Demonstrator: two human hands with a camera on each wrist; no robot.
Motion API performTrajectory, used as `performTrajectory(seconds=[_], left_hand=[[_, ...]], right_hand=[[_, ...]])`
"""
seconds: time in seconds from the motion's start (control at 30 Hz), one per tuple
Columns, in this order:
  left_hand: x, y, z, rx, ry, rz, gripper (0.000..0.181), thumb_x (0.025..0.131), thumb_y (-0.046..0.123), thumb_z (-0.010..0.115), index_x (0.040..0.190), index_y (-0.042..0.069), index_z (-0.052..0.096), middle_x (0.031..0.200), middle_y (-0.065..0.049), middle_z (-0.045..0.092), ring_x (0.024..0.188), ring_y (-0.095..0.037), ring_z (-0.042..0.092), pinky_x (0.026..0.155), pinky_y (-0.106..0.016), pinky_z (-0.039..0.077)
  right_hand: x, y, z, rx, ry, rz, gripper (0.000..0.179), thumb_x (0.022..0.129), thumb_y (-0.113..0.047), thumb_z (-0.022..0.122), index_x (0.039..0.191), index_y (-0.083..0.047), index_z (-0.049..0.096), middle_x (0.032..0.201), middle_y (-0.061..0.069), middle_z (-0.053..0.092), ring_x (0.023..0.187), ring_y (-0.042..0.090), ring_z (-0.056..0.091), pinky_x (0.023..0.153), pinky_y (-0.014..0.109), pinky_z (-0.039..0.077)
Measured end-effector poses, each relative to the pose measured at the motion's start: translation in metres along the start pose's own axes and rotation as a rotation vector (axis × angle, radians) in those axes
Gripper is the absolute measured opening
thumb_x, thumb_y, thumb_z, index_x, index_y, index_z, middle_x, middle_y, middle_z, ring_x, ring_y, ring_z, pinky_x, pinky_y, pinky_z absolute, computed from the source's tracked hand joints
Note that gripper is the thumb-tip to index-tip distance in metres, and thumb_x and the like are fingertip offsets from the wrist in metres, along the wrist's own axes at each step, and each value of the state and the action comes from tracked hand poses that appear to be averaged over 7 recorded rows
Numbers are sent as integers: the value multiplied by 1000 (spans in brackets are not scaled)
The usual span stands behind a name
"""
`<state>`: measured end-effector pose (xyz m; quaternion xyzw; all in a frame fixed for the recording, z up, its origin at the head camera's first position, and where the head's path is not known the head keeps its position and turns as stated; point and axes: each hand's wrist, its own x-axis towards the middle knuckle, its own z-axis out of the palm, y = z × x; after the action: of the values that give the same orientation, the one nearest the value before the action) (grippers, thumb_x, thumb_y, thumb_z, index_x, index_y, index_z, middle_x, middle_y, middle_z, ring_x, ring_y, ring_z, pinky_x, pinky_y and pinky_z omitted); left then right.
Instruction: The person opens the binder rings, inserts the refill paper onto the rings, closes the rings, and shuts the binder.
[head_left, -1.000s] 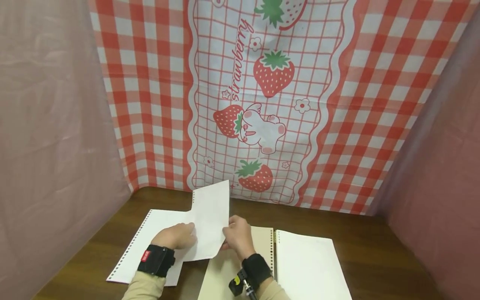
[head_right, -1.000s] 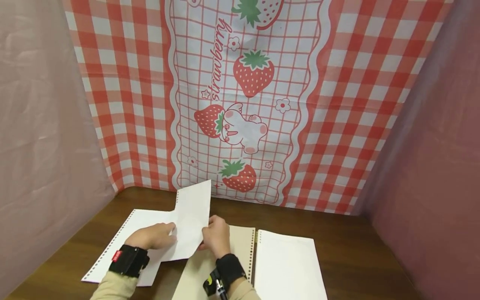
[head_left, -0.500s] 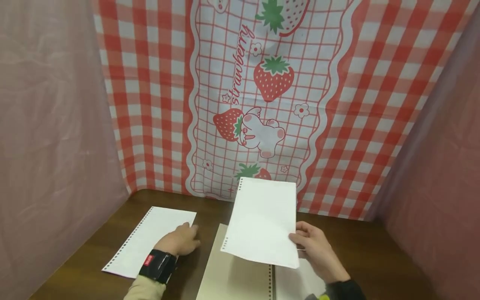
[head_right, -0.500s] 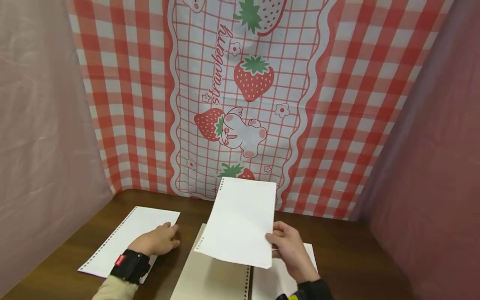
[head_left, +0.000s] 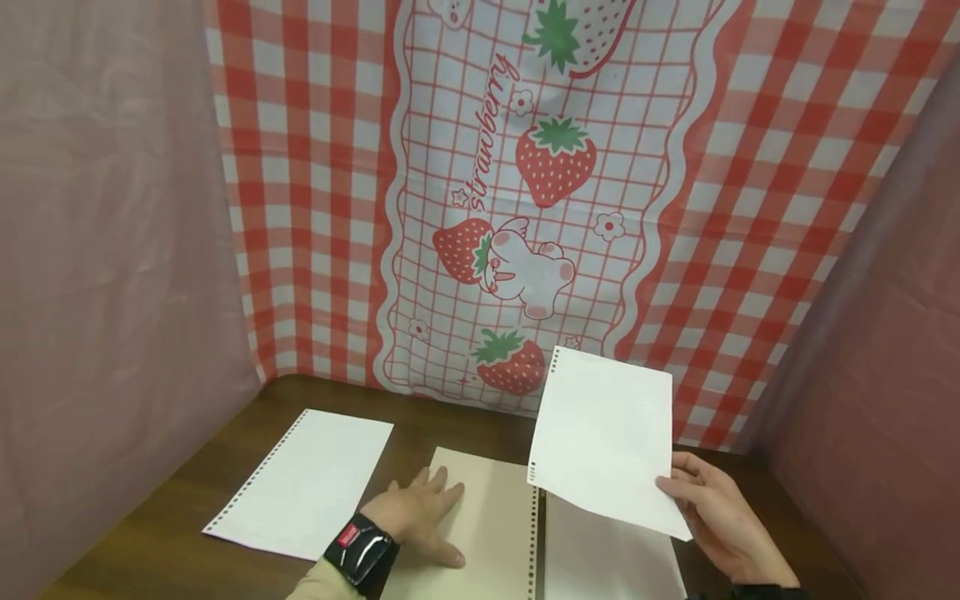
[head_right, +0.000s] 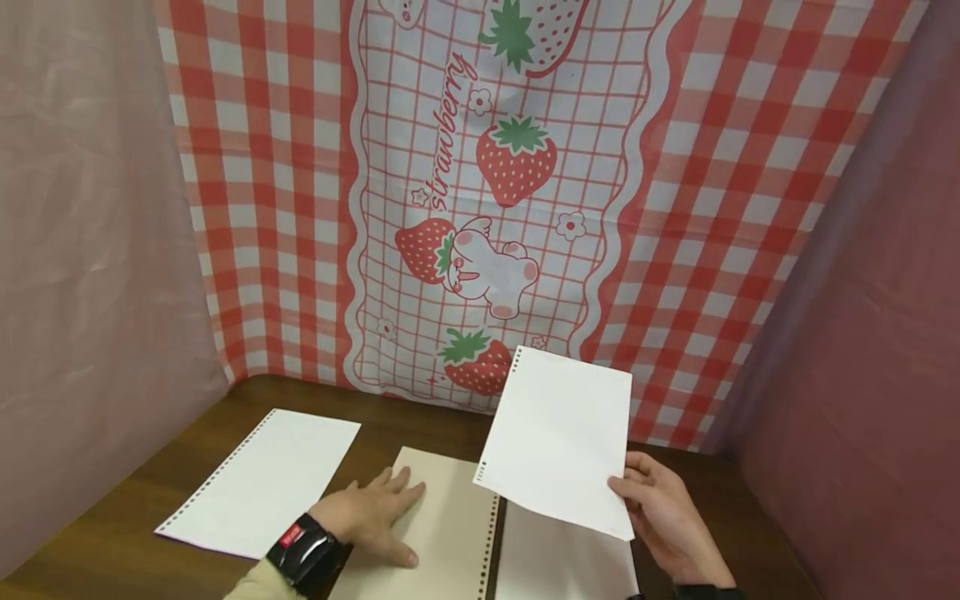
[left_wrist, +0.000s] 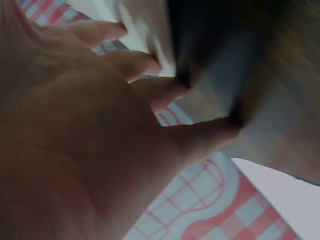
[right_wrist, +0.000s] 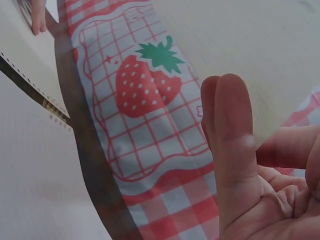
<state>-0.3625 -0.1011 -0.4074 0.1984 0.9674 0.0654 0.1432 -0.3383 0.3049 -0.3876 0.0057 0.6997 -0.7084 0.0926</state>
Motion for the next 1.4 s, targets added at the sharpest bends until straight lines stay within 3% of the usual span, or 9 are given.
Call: performTrajectory(seconds=[0.37, 0.47, 0.73, 1.0, 1.17, 1.4], left_hand=[[6, -26, 0, -62, 58, -49, 103, 72, 61, 82, 154, 11, 43, 166, -19, 29, 155, -46, 22, 115, -78, 18], [6, -30, -2, -74, 64, -62, 102, 73, 58, 83, 154, 10, 43, 166, -19, 29, 155, -46, 21, 114, -78, 18], [6, -33, -5, -89, 75, -85, 100, 74, 54, 83, 153, 8, 43, 165, -20, 30, 155, -45, 20, 117, -74, 18], [5, -33, -4, -78, 100, -93, 99, 74, 54, 83, 152, 8, 45, 164, -20, 32, 154, -46, 22, 118, -72, 21], [5, -34, -3, -114, 114, -121, 99, 74, 53, 84, 152, 6, 44, 164, -22, 32, 154, -47, 22, 118, -73, 20], [5, -35, -3, -109, 124, -153, 99, 76, 53, 82, 152, 3, 43, 164, -23, 31, 153, -49, 23, 117, -74, 18]], right_hand=[[-2, 4, -20, 46, -93, -58, 38, 102, -10, 57, 133, -3, 37, 106, -7, 74, 94, 13, 74, 79, 33, 62], [-2, 3, -22, 29, -86, -64, 40, 102, -9, 57, 134, 0, 35, 105, -7, 74, 93, 13, 73, 79, 33, 62], [-5, 0, -26, -41, -68, -26, 46, 100, -10, 60, 136, 3, 35, 104, -5, 75, 93, 15, 73, 80, 35, 61], [-10, -2, -31, -67, -164, -89, 58, 102, -7, 57, 146, 6, 23, 111, -3, 73, 94, 20, 74, 77, 37, 62], [-13, -2, -36, -36, -229, -130, 53, 103, -4, 53, 147, 4, 24, 113, -2, 74, 94, 20, 75, 77, 37, 63], [-15, -3, -37, -8, -257, -137, 48, 103, -3, 53, 144, -5, 30, 116, -3, 75, 96, 20, 76, 79, 37, 63]])
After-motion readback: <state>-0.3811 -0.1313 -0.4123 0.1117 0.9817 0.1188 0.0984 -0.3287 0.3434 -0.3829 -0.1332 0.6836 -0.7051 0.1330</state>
